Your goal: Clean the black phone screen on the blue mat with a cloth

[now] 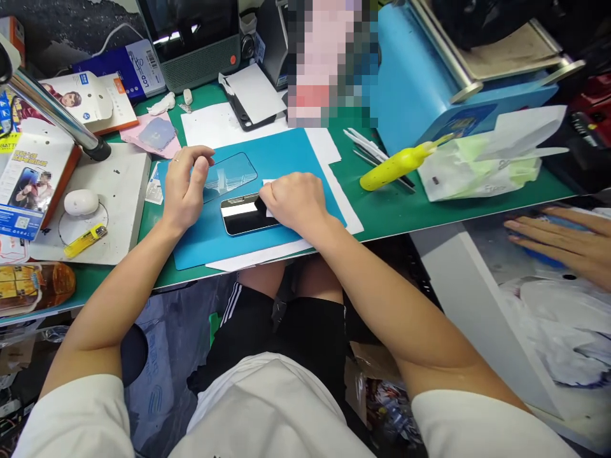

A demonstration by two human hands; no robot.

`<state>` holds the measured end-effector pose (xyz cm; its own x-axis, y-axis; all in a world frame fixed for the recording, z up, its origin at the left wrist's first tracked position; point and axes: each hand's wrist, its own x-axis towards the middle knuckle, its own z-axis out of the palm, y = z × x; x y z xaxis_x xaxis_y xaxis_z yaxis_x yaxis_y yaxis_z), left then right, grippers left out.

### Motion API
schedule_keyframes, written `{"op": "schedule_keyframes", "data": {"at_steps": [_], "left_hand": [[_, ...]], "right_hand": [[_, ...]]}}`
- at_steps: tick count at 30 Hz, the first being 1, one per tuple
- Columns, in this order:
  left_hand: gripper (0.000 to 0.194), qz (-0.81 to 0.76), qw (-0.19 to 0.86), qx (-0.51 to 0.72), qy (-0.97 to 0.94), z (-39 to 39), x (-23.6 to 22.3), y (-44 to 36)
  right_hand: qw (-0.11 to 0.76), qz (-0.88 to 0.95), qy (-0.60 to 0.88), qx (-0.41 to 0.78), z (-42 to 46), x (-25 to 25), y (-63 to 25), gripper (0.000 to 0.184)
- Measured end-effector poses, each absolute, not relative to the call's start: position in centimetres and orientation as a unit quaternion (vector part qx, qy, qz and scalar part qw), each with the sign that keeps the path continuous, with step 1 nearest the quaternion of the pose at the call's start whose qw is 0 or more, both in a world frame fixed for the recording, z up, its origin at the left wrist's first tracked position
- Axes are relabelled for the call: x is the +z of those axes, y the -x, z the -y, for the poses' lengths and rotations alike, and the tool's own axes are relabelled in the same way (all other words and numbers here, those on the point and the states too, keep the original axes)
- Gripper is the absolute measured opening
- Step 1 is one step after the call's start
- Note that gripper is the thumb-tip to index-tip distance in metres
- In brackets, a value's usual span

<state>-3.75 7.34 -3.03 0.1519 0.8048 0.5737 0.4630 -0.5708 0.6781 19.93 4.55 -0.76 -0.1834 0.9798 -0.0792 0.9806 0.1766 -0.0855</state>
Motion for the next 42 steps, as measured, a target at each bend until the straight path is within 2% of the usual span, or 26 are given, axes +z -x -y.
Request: {"op": "schedule_keyframes", "data": {"at_steps": [6, 12, 22, 32, 42], "left_hand": [[0.050, -0.434, 0.158, 0.491, -0.738, -7.2, -2.8, 3.5], [0.050, -0.431, 0.157, 0.494, -0.739, -7.1, -2.7, 3.1], [0.056, -0.447, 0.145, 0.470, -0.747, -6.4, -2.3, 2.9], [0.054, -0.448, 0.174, 0.496, -0.723, -6.8, -2.5, 3.5], [0.052, -0.454, 0.170, 0.498, -0.719, -6.8, -2.2, 3.8]], "right_hand": [[-0.010, -0.782, -0.620, -0.064, -2.2, -0.7, -20.2, 0.050], [0.013, -0.759, -0.648, -0.066, -3.3, -0.3, -19.6, 0.052], [-0.049, -0.818, -0.573, -0.023, -2.1, -1.8, -14.9, 0.048], [-0.038, -0.833, -0.544, -0.096, -0.8, -0.3, -12.2, 0.051], [-0.068, -0.824, -0.553, -0.104, 0.4, -0.9, -14.8, 0.042]]}}
